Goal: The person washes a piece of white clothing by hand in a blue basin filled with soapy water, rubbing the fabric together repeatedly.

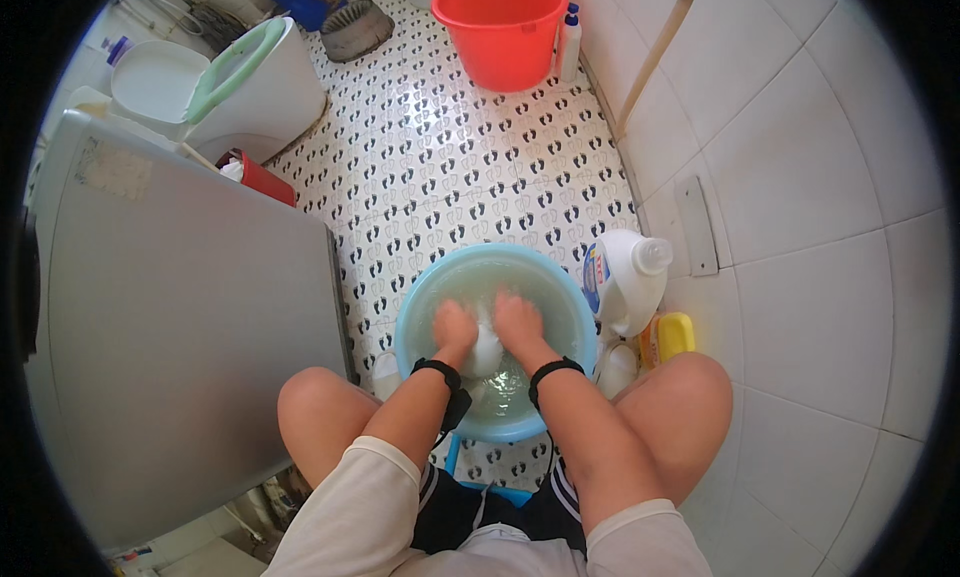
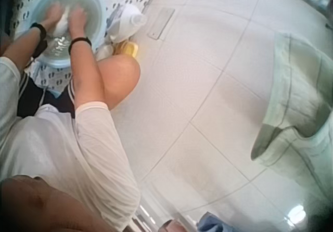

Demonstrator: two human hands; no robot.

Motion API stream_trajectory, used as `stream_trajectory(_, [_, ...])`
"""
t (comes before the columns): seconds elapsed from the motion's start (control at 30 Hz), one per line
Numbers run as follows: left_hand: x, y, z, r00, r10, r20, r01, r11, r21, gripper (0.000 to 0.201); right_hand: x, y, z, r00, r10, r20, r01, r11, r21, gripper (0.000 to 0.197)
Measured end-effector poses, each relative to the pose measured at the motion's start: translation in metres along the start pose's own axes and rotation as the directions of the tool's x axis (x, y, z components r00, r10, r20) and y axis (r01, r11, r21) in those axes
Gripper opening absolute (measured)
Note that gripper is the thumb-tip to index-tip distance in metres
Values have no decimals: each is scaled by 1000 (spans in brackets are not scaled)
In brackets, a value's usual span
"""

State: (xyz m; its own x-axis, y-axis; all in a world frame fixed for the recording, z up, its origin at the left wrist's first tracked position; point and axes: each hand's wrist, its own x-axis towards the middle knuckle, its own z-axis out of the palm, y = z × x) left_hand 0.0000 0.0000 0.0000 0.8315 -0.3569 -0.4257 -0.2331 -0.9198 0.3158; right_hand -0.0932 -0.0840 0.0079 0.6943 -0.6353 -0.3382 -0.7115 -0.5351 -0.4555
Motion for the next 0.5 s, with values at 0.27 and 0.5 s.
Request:
stream_trajectory(0.27, [24, 13, -21, 992, 123, 14, -119, 982, -148, 37, 14, -9, -15, 996, 8, -84, 3, 992, 127, 20])
stream_trajectory(0.5, [14, 0, -45, 946, 241, -218, -299, 907, -296, 44, 3, -10, -45, 976, -27, -215, 94, 947, 309, 33])
